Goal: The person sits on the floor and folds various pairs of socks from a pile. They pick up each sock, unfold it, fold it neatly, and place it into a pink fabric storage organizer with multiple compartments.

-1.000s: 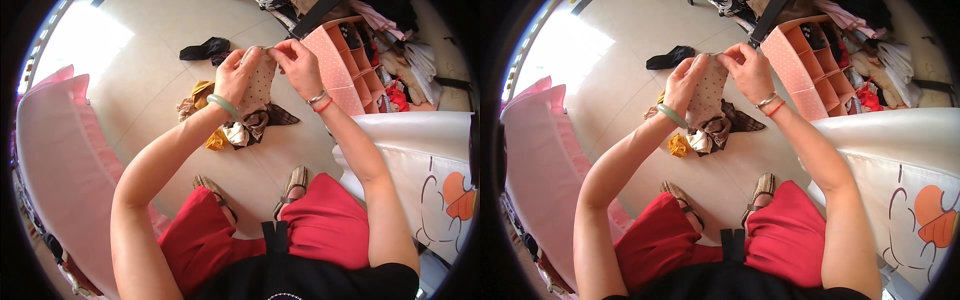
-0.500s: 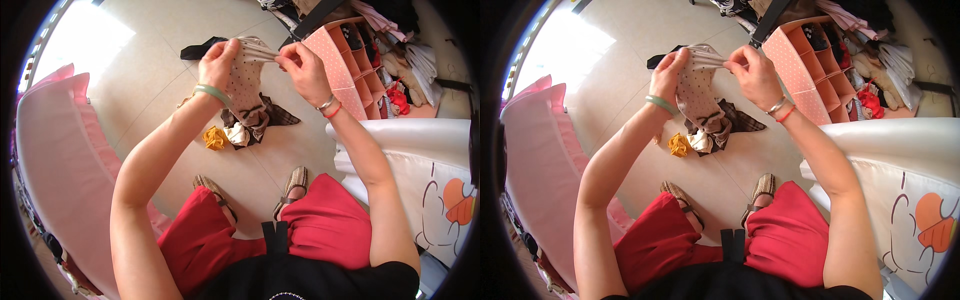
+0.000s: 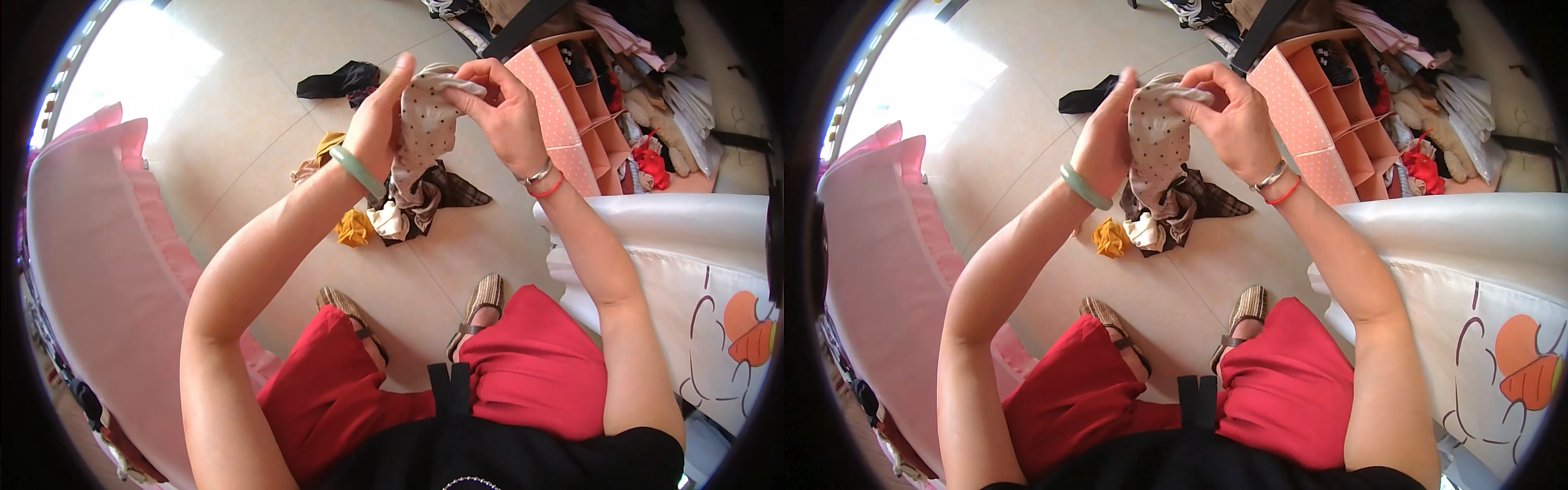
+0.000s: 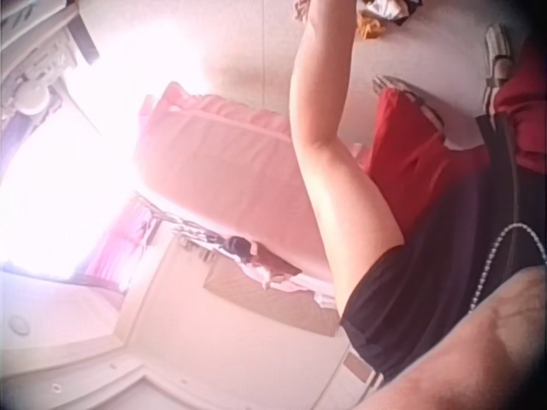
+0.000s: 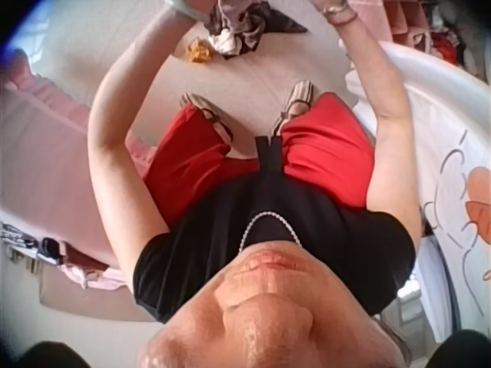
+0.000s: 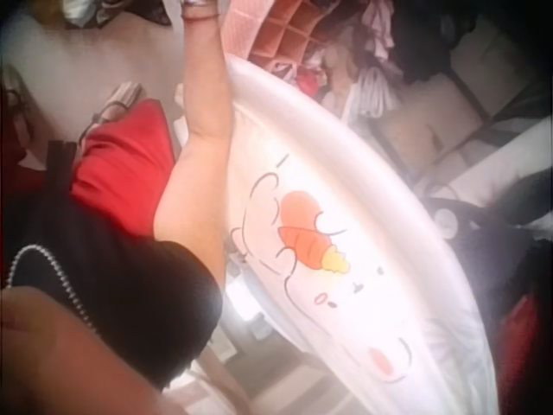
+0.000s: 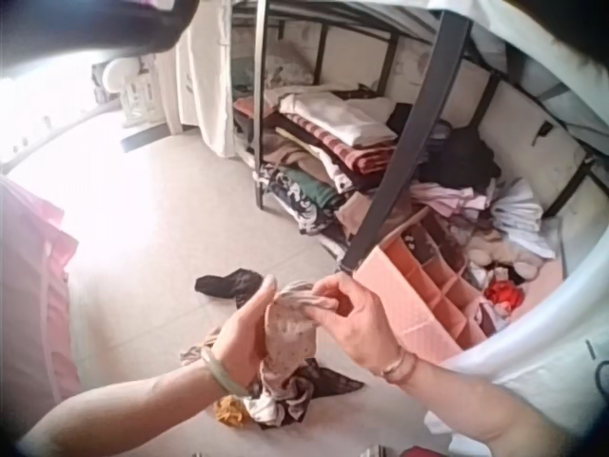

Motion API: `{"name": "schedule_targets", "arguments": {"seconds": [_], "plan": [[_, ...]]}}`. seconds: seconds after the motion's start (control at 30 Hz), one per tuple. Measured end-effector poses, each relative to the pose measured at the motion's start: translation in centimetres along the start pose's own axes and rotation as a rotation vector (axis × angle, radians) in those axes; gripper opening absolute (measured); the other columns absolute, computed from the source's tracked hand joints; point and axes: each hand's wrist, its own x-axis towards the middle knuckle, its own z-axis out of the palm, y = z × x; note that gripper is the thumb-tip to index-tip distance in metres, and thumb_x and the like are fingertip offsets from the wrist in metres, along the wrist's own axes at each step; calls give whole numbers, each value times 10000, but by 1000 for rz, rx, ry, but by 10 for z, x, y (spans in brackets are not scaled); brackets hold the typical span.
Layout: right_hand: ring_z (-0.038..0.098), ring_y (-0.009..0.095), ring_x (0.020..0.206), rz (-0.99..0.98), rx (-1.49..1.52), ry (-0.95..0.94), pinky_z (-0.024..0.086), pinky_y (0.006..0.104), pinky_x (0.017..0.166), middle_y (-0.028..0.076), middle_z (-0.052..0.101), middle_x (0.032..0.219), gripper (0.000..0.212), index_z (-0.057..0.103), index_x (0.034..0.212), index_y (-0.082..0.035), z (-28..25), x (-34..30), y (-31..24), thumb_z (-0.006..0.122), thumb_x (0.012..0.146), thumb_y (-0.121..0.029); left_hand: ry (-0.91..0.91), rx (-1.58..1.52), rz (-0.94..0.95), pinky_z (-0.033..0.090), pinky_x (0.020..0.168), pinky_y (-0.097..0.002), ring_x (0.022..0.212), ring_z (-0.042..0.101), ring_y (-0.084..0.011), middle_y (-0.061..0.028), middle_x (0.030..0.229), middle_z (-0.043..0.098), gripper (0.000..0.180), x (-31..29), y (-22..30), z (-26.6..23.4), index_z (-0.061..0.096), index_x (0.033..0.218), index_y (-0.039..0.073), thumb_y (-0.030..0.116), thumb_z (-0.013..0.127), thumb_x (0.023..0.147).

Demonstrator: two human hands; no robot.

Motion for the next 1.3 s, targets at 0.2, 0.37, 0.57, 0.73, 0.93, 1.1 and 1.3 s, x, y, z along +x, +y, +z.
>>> {"name": "schedule_targets", "arguments": {"seconds": [0.2, 0.37, 0.57, 0.73, 0.93, 1.1, 1.3], "plan": [[567, 24, 797, 45, 172, -370, 466, 192, 690, -38, 642, 835, 124, 633, 986, -59, -12, -11, -15, 684, 881, -101, 2, 45, 22, 504, 839, -360, 938, 638, -201, -69, 1065, 656, 375, 20, 6, -26, 585, 1172, 65, 364, 529, 953], [546, 11, 739, -31, 59, -58, 449, 181, 661, -41, 655, 792, 137, 694, 968, -47, -8, -11, -14, 712, 865, -135, 151, 358, 179, 484, 695, -225, 784, 598, -51, 29, 921, 647, 324, 10, 7, -8, 633, 1102, 105, 385, 581, 949], [568, 32, 803, -161, -67, 173, 463, 210, 709, -7, 657, 949, 144, 693, 956, -39, -10, 5, 1, 720, 858, -142, 127, 452, 349, 448, 666, -194, 730, 533, -5, 74, 859, 611, 309, 3, 2, 7, 674, 1068, 116, 387, 569, 960], [565, 45, 823, 82, 362, 89, 450, 215, 747, -13, 655, 912, 190, 692, 938, -40, -5, 5, -10, 749, 835, -188, 106, 409, 277, 462, 698, -201, 786, 558, -31, 37, 887, 635, 328, 1, 6, 7, 648, 1074, 68, 366, 609, 941], [567, 43, 813, 132, 374, 115, 449, 210, 757, -19, 656, 848, 194, 697, 926, -41, -9, 6, -15, 746, 839, -207, 11, 458, 442, 491, 688, -210, 805, 596, -59, -32, 905, 671, 300, 1, 3, 15, 640, 1028, 33, 298, 687, 896], [559, 44, 731, -17, 210, 226, 442, 195, 677, -20, 650, 808, 275, 698, 899, -42, -16, 12, -8, 740, 843, -308, 130, 392, 403, 494, 664, -204, 756, 600, -61, -24, 850, 675, 271, 4, 8, 15, 641, 988, 19, 273, 679, 902], [554, 40, 707, 184, -16, 17, 446, 201, 637, -10, 644, 787, 362, 684, 890, -33, -25, 13, -13, 718, 848, -391, 141, 483, 422, 489, 677, -215, 767, 586, -52, -3, 842, 660, 311, 5, 6, 4, 643, 1025, 17, 304, 663, 908]]}}
